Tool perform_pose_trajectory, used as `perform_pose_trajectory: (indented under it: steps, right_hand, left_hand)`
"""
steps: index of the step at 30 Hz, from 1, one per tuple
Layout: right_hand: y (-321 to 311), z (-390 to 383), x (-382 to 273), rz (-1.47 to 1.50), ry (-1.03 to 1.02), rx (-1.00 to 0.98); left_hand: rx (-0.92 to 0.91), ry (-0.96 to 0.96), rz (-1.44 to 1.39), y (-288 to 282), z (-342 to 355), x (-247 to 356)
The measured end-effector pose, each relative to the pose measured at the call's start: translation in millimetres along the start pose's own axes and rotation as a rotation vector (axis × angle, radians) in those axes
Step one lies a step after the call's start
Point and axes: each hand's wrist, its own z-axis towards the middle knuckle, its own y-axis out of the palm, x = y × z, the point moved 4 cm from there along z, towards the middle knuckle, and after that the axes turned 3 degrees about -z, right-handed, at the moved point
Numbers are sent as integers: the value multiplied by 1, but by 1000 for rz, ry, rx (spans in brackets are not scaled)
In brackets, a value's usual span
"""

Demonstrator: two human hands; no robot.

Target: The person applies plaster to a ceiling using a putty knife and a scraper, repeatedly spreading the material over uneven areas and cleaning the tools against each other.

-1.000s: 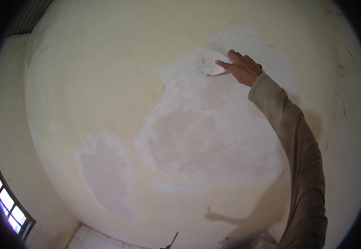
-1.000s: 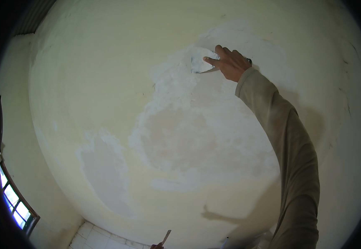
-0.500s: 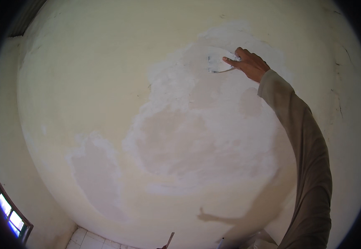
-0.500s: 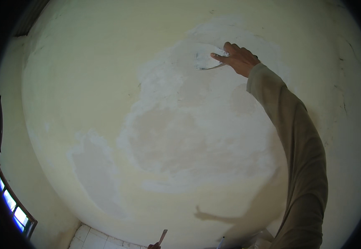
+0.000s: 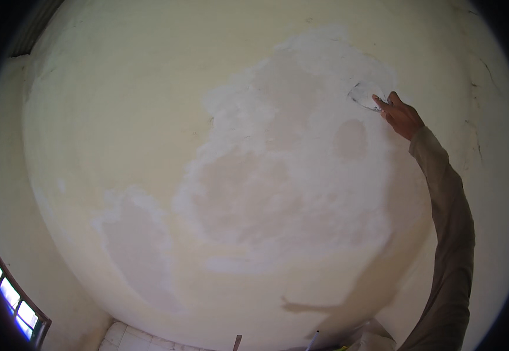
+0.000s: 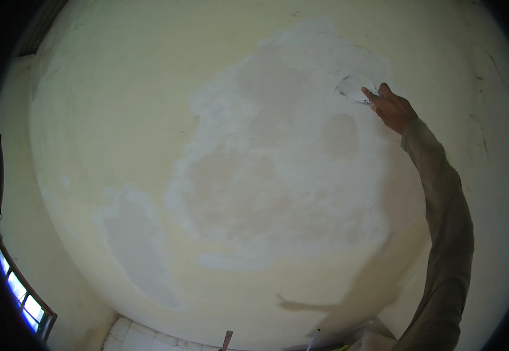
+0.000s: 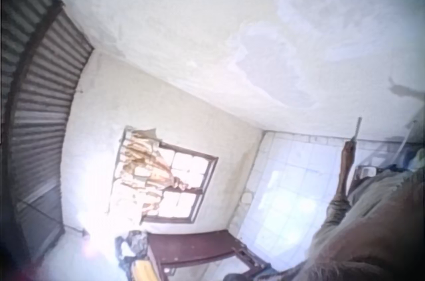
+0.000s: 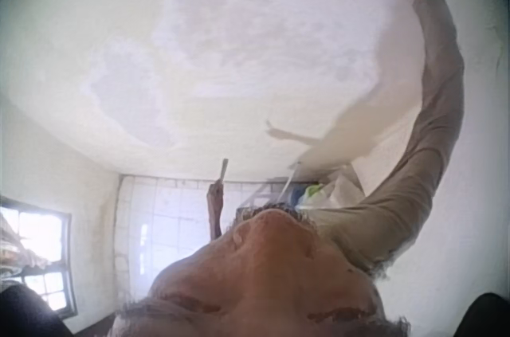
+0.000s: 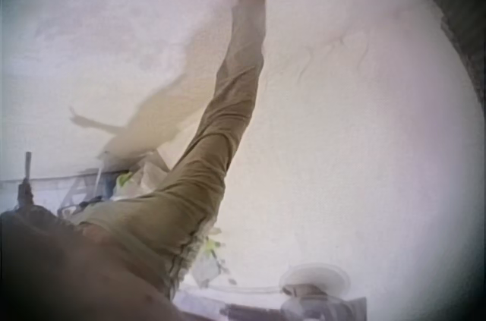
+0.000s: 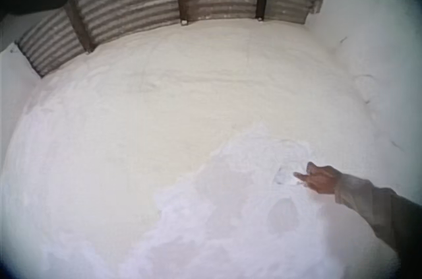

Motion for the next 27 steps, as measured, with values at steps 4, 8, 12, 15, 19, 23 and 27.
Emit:
perform_pose_trajectory:
  steps: [4,8,12,15,19,23,27]
  right_hand:
    - [-6,19,-64,58,-1,217]
    - [-7,91,-138,6,-5,314]
    - [-4,124,-183,-36,116,240]
    - [-5,111,-190,-108,93,229]
    - [-8,111,-183,-103,51,153]
    - [-12,115,-181,-61,18,164]
    - [-5,119,-178,-39,-4,87]
  left_hand:
    - [29,113,-30,-3,23,-7]
    - [41,354,-39,-5,56,12]
    - [76,370,-68,-4,57,30]
    - [89,335,-52,-3,43,32]
    - [100,351,-49,-14,40,56]
    - [79,343,-117,-35,62,76]
    - [56,355,-36,-72,89,95]
